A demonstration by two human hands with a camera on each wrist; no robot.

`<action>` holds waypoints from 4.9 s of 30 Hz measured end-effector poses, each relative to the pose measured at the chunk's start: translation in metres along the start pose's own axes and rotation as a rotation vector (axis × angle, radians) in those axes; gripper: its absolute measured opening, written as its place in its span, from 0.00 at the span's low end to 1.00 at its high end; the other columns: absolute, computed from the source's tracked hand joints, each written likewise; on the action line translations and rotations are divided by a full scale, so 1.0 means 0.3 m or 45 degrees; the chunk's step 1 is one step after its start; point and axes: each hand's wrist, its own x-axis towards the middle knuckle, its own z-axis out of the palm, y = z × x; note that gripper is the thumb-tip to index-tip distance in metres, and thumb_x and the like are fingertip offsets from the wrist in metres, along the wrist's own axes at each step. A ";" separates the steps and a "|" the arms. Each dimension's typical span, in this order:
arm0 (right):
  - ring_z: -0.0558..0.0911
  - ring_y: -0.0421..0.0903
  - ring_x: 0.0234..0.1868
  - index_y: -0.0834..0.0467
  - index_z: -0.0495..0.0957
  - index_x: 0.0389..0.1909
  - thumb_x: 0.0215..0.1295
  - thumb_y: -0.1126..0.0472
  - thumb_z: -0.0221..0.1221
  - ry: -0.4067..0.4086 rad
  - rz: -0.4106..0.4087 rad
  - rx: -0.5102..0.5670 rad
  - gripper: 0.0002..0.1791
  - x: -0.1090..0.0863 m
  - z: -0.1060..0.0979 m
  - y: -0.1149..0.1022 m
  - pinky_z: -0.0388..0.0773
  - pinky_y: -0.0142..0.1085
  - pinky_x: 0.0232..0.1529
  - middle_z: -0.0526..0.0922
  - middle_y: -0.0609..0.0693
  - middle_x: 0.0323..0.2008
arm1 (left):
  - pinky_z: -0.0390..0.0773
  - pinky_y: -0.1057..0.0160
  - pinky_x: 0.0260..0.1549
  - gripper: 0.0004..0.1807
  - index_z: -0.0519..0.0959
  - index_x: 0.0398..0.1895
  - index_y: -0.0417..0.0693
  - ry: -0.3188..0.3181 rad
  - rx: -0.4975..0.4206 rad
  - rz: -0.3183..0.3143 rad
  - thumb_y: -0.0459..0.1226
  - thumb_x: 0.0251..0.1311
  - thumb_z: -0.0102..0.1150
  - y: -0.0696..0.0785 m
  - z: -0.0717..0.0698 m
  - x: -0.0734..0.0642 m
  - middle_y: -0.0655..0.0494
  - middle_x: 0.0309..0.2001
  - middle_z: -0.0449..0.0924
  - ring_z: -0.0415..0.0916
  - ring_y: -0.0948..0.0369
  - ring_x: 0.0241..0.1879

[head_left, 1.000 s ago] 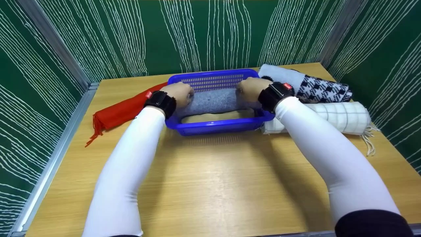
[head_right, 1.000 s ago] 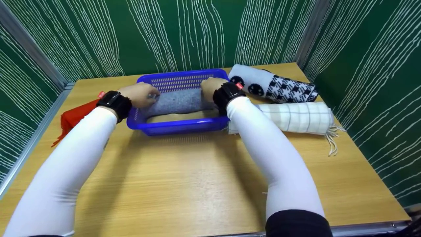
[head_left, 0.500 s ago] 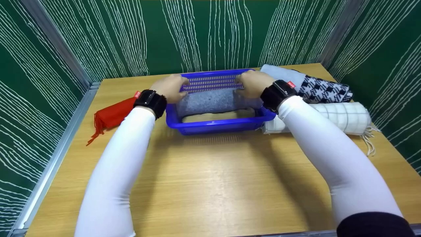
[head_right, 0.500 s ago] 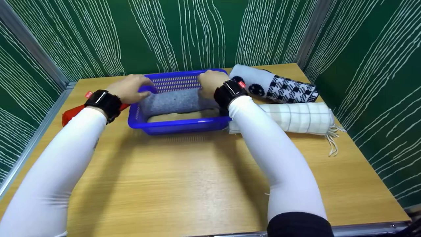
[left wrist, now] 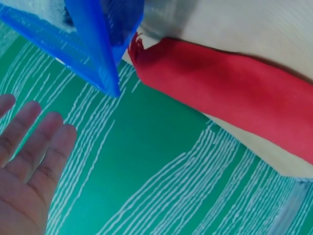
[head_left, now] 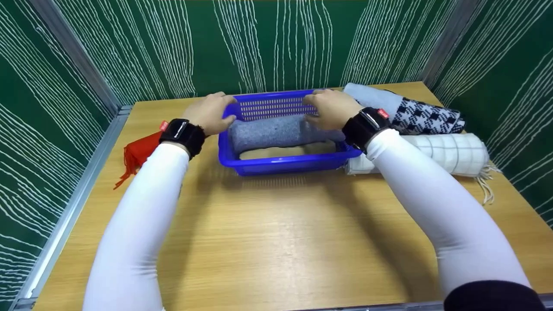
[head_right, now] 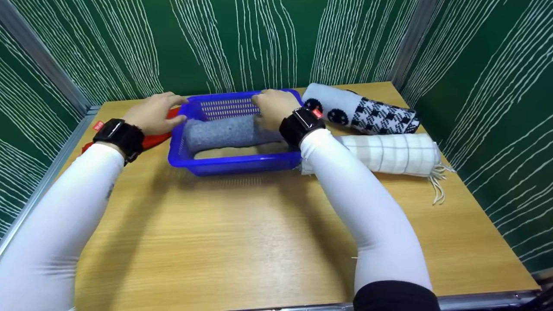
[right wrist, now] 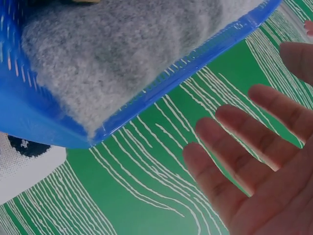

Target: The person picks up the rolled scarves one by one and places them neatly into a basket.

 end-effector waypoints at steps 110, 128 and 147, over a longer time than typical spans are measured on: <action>0.80 0.63 0.70 0.59 0.74 0.76 0.75 0.39 0.64 0.157 -0.387 -0.043 0.38 -0.082 0.177 -0.306 0.76 0.61 0.73 0.82 0.62 0.67 | 0.65 0.26 0.74 0.36 0.66 0.79 0.35 -0.040 -0.094 -0.480 0.38 0.71 0.65 -0.503 0.137 -0.228 0.26 0.76 0.65 0.68 0.31 0.68; 0.81 0.61 0.68 0.57 0.76 0.74 0.75 0.40 0.65 0.212 -0.447 -0.028 0.36 -0.110 0.215 -0.350 0.78 0.60 0.70 0.83 0.58 0.66 | 0.67 0.25 0.73 0.39 0.63 0.80 0.34 0.000 -0.051 -0.465 0.37 0.69 0.63 -0.557 0.188 -0.233 0.25 0.76 0.65 0.69 0.30 0.69; 0.81 0.61 0.66 0.57 0.77 0.73 0.73 0.41 0.68 0.233 -0.488 -0.007 0.35 -0.129 0.233 -0.371 0.80 0.59 0.67 0.83 0.59 0.65 | 0.64 0.25 0.74 0.45 0.55 0.84 0.33 -0.076 -0.062 -0.554 0.38 0.70 0.64 -0.583 0.225 -0.211 0.24 0.77 0.62 0.67 0.28 0.70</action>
